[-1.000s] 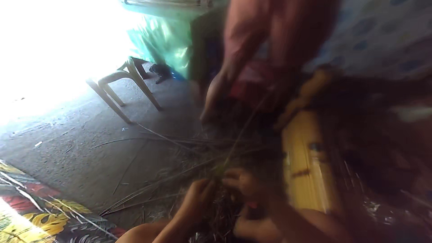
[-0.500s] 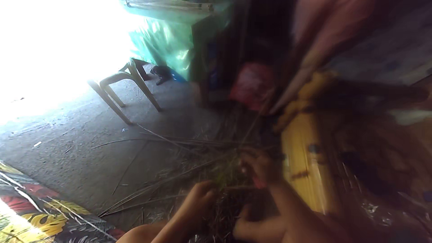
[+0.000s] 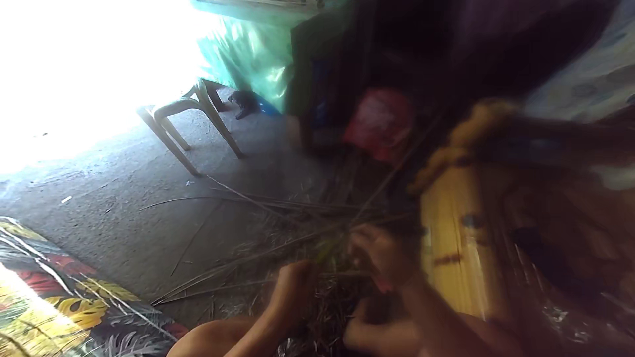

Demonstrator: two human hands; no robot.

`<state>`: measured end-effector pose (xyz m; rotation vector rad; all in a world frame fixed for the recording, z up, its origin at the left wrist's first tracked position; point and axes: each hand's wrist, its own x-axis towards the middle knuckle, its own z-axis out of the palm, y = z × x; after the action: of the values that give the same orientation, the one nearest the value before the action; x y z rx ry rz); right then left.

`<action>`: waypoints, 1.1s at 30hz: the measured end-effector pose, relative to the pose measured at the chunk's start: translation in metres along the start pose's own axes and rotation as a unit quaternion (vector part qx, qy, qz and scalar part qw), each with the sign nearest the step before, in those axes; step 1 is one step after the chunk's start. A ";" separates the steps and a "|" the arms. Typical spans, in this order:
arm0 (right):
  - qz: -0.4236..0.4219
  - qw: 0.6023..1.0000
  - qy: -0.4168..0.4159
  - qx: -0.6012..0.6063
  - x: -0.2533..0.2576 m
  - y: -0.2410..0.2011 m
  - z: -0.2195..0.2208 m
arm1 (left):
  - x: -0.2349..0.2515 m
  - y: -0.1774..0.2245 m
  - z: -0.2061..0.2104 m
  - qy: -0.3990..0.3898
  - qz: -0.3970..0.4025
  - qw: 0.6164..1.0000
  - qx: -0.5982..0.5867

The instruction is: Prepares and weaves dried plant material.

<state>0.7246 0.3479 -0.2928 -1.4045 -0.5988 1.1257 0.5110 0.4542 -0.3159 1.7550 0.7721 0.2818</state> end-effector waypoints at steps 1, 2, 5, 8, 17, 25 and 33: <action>0.013 0.999 -0.031 -0.010 -0.005 0.001 0.008 | 0.000 0.000 0.001 0.007 0.006 1.000 0.028; 0.033 0.997 -0.062 -0.021 -0.010 0.003 0.018 | 0.000 -0.001 0.002 0.013 0.015 0.999 0.047; 0.094 0.990 -0.106 -0.027 -0.020 0.015 0.040 | -0.001 -0.004 0.006 0.036 0.058 0.994 0.089; 0.113 0.989 -0.098 -0.017 -0.019 0.019 0.040 | -0.001 -0.006 0.010 0.045 0.086 0.987 0.125; 0.105 0.992 -0.069 0.002 -0.012 0.005 0.026 | 0.000 -0.007 0.013 0.099 0.144 0.968 0.181; 0.091 0.996 -0.012 0.019 -0.007 0.009 0.019 | -0.001 -0.009 0.015 0.101 0.161 0.962 0.198; 0.014 0.997 0.034 0.069 0.006 0.007 0.007 | -0.001 -0.003 0.010 0.053 0.104 0.985 0.126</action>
<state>0.7190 0.3555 -0.3002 -1.3301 -0.4459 1.1149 0.5149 0.4464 -0.3220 2.0779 0.7248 0.4366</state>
